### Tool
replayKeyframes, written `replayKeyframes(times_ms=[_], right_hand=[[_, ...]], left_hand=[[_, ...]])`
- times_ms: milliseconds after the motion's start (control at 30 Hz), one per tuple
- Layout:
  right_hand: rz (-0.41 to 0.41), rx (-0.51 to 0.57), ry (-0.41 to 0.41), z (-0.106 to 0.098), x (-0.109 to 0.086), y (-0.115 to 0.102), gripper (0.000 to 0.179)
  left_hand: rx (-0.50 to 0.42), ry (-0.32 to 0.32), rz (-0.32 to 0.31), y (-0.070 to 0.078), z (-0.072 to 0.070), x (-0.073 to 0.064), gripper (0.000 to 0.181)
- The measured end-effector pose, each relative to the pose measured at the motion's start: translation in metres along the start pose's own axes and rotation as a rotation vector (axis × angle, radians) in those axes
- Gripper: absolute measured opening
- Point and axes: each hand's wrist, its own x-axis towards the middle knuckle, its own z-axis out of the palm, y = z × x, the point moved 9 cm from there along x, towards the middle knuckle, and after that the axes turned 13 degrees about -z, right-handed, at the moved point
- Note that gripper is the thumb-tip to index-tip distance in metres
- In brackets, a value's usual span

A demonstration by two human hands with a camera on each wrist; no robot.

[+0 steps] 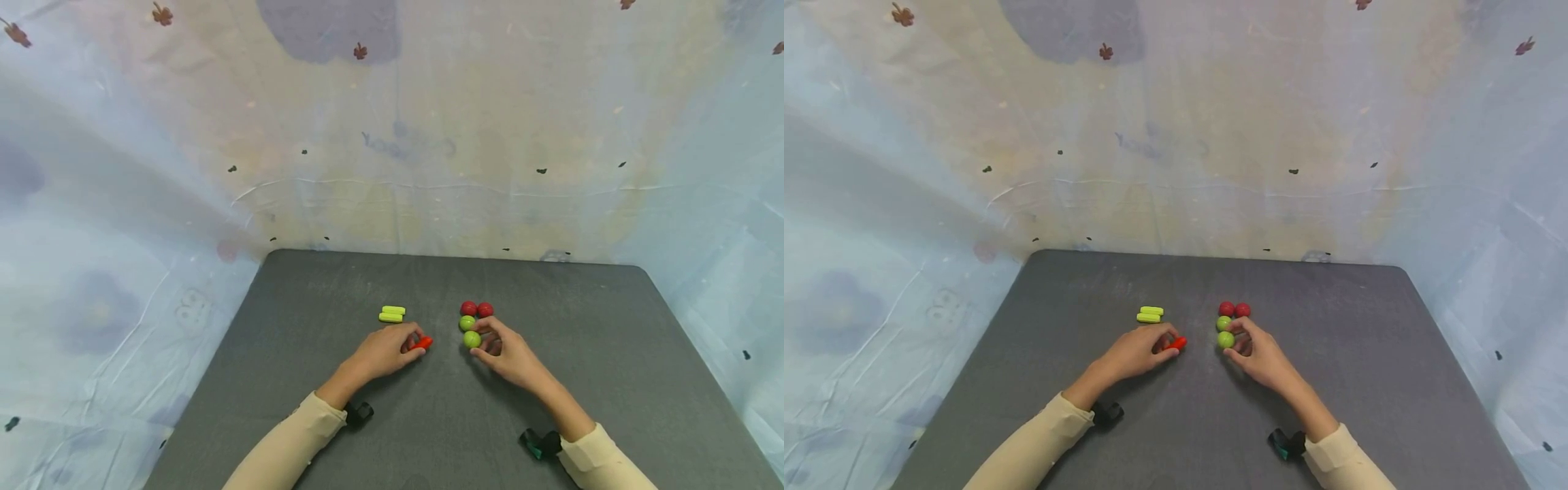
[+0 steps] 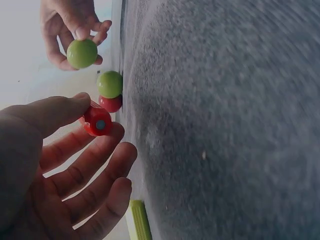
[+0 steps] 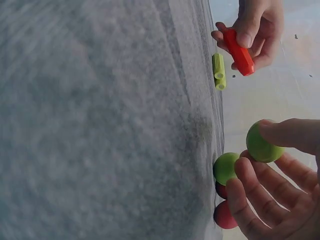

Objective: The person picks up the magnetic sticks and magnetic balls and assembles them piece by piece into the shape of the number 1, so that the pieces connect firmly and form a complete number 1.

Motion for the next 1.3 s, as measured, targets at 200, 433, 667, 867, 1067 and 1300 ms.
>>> replayKeyframes(times_ms=[200, 433, 667, 867, 1067, 1300], right_hand=[[0.014, 0.017, 0.012, 0.004, 0.002, 0.001, 0.042], [0.037, 0.062, 0.015, 0.009, 0.003, 0.006, 0.04], [0.03, 0.09, 0.018, 0.012, 0.004, 0.007, 0.04], [0.02, 0.106, 0.006, 0.013, 0.004, 0.004, 0.039], [0.002, 0.121, 0.003, 0.014, 0.004, 0.002, 0.037], [-0.006, 0.148, -0.013, 0.018, 0.002, 0.003, 0.039]], left_hand=[[0.016, -0.01, 0.008, 0.006, 0.004, 0.003, 0.03], [0.016, -0.016, 0.044, 0.018, 0.006, 0.003, 0.03], [0.02, -0.018, 0.063, 0.027, 0.01, 0.004, 0.03], [0.018, -0.016, 0.072, 0.032, 0.013, 0.005, 0.029], [0.01, -0.001, 0.089, 0.036, 0.015, 0.006, 0.028], [0.006, -0.001, 0.111, 0.042, 0.017, 0.008, 0.026]])
